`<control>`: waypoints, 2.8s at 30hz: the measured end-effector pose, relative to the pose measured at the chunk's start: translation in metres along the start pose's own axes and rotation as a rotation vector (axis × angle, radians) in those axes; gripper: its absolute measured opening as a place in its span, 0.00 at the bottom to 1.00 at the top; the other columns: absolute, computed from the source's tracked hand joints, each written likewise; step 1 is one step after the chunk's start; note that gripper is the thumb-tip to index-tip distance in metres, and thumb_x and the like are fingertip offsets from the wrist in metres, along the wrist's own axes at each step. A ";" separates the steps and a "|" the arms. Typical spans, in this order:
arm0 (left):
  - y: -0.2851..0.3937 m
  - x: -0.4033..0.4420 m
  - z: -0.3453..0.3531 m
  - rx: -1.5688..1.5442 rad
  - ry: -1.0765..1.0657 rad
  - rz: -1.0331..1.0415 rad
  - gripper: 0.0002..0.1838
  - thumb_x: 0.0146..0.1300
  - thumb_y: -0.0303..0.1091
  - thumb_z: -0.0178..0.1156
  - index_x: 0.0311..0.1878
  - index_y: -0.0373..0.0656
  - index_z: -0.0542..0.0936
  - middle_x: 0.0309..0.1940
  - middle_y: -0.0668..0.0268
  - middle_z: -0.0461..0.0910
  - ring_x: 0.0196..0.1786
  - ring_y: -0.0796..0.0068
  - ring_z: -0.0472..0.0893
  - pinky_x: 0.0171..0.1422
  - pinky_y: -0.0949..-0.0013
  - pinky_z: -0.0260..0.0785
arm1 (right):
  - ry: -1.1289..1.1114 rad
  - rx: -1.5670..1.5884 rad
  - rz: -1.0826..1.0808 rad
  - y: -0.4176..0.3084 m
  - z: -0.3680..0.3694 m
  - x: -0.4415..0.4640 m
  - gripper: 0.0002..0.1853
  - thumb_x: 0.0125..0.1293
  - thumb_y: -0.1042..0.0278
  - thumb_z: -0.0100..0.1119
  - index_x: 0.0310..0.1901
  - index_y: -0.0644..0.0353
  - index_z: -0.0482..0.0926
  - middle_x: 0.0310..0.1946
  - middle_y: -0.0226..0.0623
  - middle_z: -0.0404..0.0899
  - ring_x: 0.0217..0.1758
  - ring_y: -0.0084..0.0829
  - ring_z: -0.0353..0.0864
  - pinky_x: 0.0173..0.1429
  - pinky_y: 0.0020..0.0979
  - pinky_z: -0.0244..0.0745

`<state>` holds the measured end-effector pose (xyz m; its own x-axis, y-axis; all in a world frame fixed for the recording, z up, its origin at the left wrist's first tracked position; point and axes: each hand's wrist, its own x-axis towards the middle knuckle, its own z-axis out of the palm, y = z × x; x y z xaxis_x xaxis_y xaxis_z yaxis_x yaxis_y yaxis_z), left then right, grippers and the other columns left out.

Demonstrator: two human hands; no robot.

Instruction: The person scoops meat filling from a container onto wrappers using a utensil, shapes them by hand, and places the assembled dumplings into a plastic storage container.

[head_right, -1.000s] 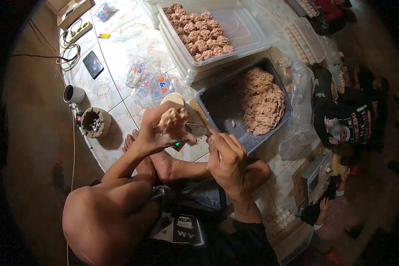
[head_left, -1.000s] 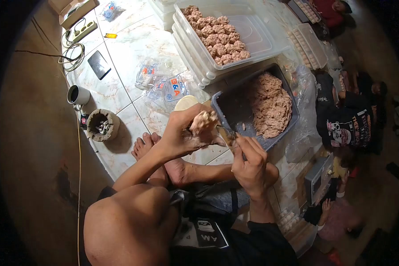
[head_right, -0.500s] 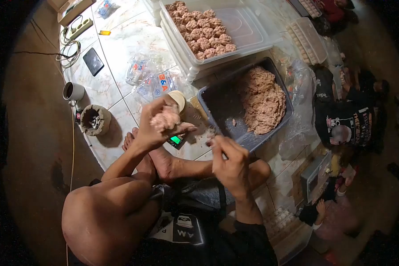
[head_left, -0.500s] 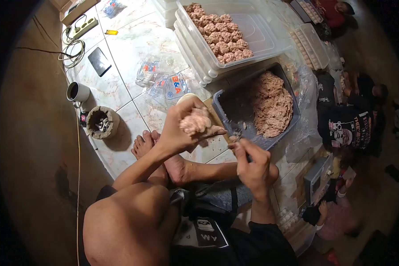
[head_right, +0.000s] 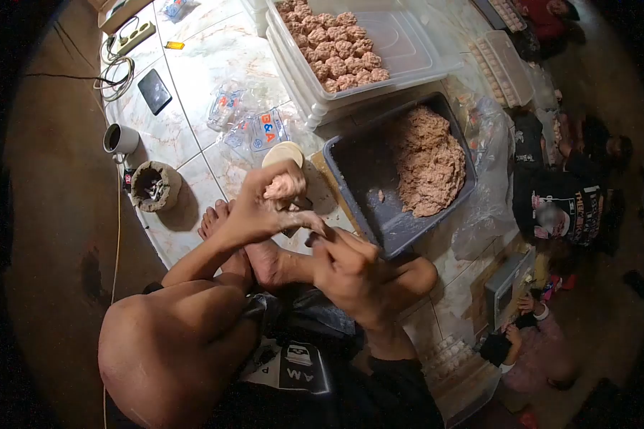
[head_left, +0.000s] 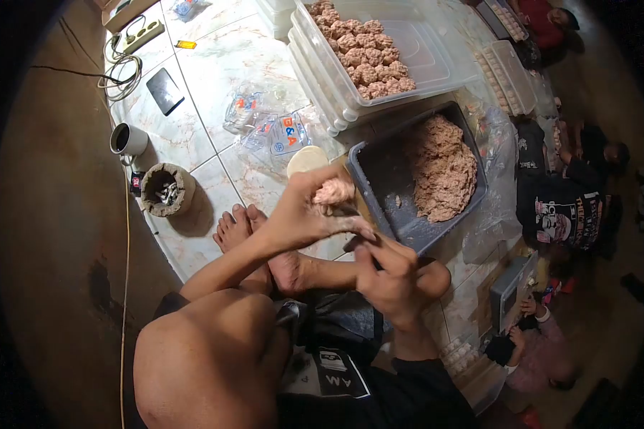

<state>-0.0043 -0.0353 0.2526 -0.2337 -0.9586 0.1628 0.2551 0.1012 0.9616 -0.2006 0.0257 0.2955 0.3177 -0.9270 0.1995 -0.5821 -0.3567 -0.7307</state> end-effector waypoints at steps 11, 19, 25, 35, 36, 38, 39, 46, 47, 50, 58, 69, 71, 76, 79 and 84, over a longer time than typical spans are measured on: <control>-0.006 -0.002 -0.007 0.222 0.018 0.037 0.14 0.62 0.29 0.78 0.45 0.37 0.82 0.29 0.70 0.83 0.30 0.84 0.83 0.32 0.74 0.78 | -0.012 -0.295 0.145 -0.037 -0.055 0.029 0.03 0.73 0.74 0.60 0.43 0.64 0.81 0.32 0.50 0.81 0.35 0.58 0.83 0.37 0.50 0.77; -0.025 -0.003 -0.008 0.713 0.156 0.289 0.12 0.54 0.32 0.75 0.41 0.44 0.85 0.26 0.61 0.79 0.25 0.56 0.81 0.27 0.60 0.72 | -0.231 -0.278 0.241 -0.039 -0.017 0.028 0.08 0.77 0.67 0.57 0.43 0.62 0.81 0.35 0.54 0.84 0.38 0.62 0.84 0.41 0.55 0.80; -0.026 -0.003 -0.002 0.972 0.328 0.407 0.12 0.58 0.34 0.80 0.35 0.43 0.84 0.25 0.62 0.81 0.23 0.58 0.83 0.26 0.59 0.74 | -0.194 -0.226 0.292 -0.052 -0.031 0.036 0.07 0.76 0.68 0.57 0.43 0.61 0.81 0.35 0.54 0.85 0.40 0.62 0.85 0.43 0.55 0.80; -0.031 0.009 -0.014 0.256 -0.021 -0.040 0.19 0.57 0.39 0.84 0.31 0.38 0.82 0.24 0.72 0.80 0.28 0.86 0.75 0.31 0.71 0.69 | -0.047 -0.303 0.079 -0.045 -0.073 0.047 0.07 0.75 0.71 0.63 0.41 0.67 0.82 0.30 0.50 0.79 0.32 0.53 0.83 0.34 0.43 0.74; -0.030 0.009 -0.016 0.187 -0.033 -0.033 0.17 0.57 0.37 0.83 0.33 0.39 0.83 0.26 0.72 0.81 0.28 0.86 0.77 0.31 0.72 0.71 | -0.085 -0.291 0.024 -0.044 -0.073 0.049 0.07 0.74 0.71 0.64 0.41 0.66 0.82 0.30 0.49 0.79 0.32 0.53 0.83 0.34 0.44 0.74; -0.026 0.010 -0.022 0.056 -0.071 -0.021 0.14 0.58 0.31 0.81 0.37 0.39 0.83 0.28 0.71 0.83 0.30 0.87 0.80 0.30 0.73 0.75 | -0.148 -0.262 -0.079 -0.041 -0.064 0.049 0.05 0.72 0.72 0.66 0.41 0.64 0.83 0.30 0.47 0.79 0.31 0.52 0.83 0.34 0.45 0.76; -0.024 0.008 -0.020 0.079 -0.100 -0.033 0.13 0.58 0.29 0.79 0.38 0.38 0.83 0.27 0.70 0.83 0.29 0.85 0.82 0.30 0.73 0.76 | -0.182 -0.249 -0.124 -0.039 -0.059 0.047 0.04 0.71 0.72 0.66 0.41 0.63 0.83 0.30 0.46 0.78 0.30 0.52 0.83 0.34 0.46 0.76; -0.020 0.001 -0.020 0.598 -0.092 0.186 0.10 0.60 0.24 0.73 0.41 0.36 0.82 0.25 0.69 0.84 0.25 0.79 0.86 0.27 0.71 0.78 | -0.228 -0.346 0.057 -0.040 -0.036 0.044 0.06 0.73 0.70 0.63 0.38 0.62 0.84 0.29 0.48 0.78 0.32 0.55 0.82 0.36 0.49 0.75; -0.020 0.001 -0.020 0.563 -0.072 0.152 0.10 0.60 0.25 0.74 0.40 0.36 0.82 0.25 0.69 0.83 0.26 0.80 0.84 0.29 0.71 0.76 | -0.242 -0.333 0.056 -0.038 -0.032 0.043 0.06 0.74 0.70 0.63 0.38 0.62 0.84 0.29 0.48 0.79 0.33 0.55 0.82 0.37 0.49 0.75; 0.001 0.007 -0.010 0.198 -0.003 -0.243 0.12 0.59 0.25 0.77 0.34 0.36 0.79 0.28 0.71 0.79 0.32 0.84 0.74 0.36 0.72 0.70 | -0.165 -0.372 0.114 -0.026 -0.053 0.049 0.06 0.76 0.69 0.60 0.42 0.61 0.83 0.33 0.50 0.81 0.34 0.57 0.84 0.38 0.50 0.77; -0.018 0.006 -0.020 0.415 -0.085 0.072 0.12 0.51 0.20 0.69 0.40 0.36 0.82 0.25 0.59 0.83 0.30 0.67 0.89 0.35 0.63 0.80 | -0.269 -0.308 0.160 -0.029 -0.036 0.045 0.08 0.77 0.71 0.55 0.38 0.63 0.80 0.34 0.53 0.82 0.38 0.61 0.83 0.41 0.52 0.76; -0.009 -0.002 -0.037 0.290 0.069 0.219 0.19 0.56 0.36 0.85 0.36 0.40 0.81 0.29 0.73 0.78 0.35 0.87 0.77 0.35 0.75 0.70 | 0.000 -0.503 0.285 -0.026 -0.080 0.058 0.11 0.77 0.66 0.54 0.39 0.62 0.82 0.34 0.54 0.84 0.40 0.63 0.84 0.42 0.56 0.78; 0.009 -0.005 -0.048 0.176 0.198 0.033 0.19 0.54 0.35 0.85 0.36 0.39 0.82 0.28 0.73 0.79 0.33 0.86 0.76 0.35 0.75 0.69 | -0.088 -0.578 0.345 0.018 -0.070 0.057 0.14 0.77 0.64 0.53 0.39 0.64 0.83 0.35 0.57 0.85 0.42 0.64 0.84 0.45 0.58 0.78; 0.012 -0.005 -0.023 0.507 0.089 0.308 0.21 0.60 0.32 0.81 0.25 0.39 0.74 0.17 0.74 0.73 0.24 0.85 0.70 0.27 0.68 0.62 | -0.315 -0.679 0.571 0.205 0.003 0.032 0.19 0.75 0.62 0.55 0.46 0.73 0.86 0.36 0.63 0.85 0.45 0.66 0.84 0.53 0.57 0.78; 0.007 0.000 -0.034 0.376 0.284 -0.069 0.21 0.60 0.32 0.80 0.25 0.40 0.74 0.18 0.76 0.73 0.25 0.87 0.70 0.28 0.69 0.63 | -0.126 -0.709 0.314 0.192 0.022 0.029 0.16 0.73 0.65 0.58 0.48 0.71 0.87 0.43 0.60 0.85 0.49 0.62 0.83 0.58 0.52 0.78; 0.014 -0.020 -0.043 0.411 0.342 0.134 0.17 0.59 0.30 0.81 0.40 0.39 0.79 0.28 0.76 0.77 0.30 0.87 0.74 0.35 0.76 0.69 | -0.225 -0.314 -0.064 0.116 0.053 0.013 0.14 0.68 0.71 0.62 0.53 0.56 0.88 0.47 0.43 0.84 0.51 0.49 0.82 0.55 0.47 0.80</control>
<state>0.0439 -0.0263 0.2532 0.1116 -0.9551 0.2743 -0.1415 0.2580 0.9557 -0.2244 -0.0212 0.1782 0.4971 -0.8653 0.0645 -0.7452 -0.4638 -0.4791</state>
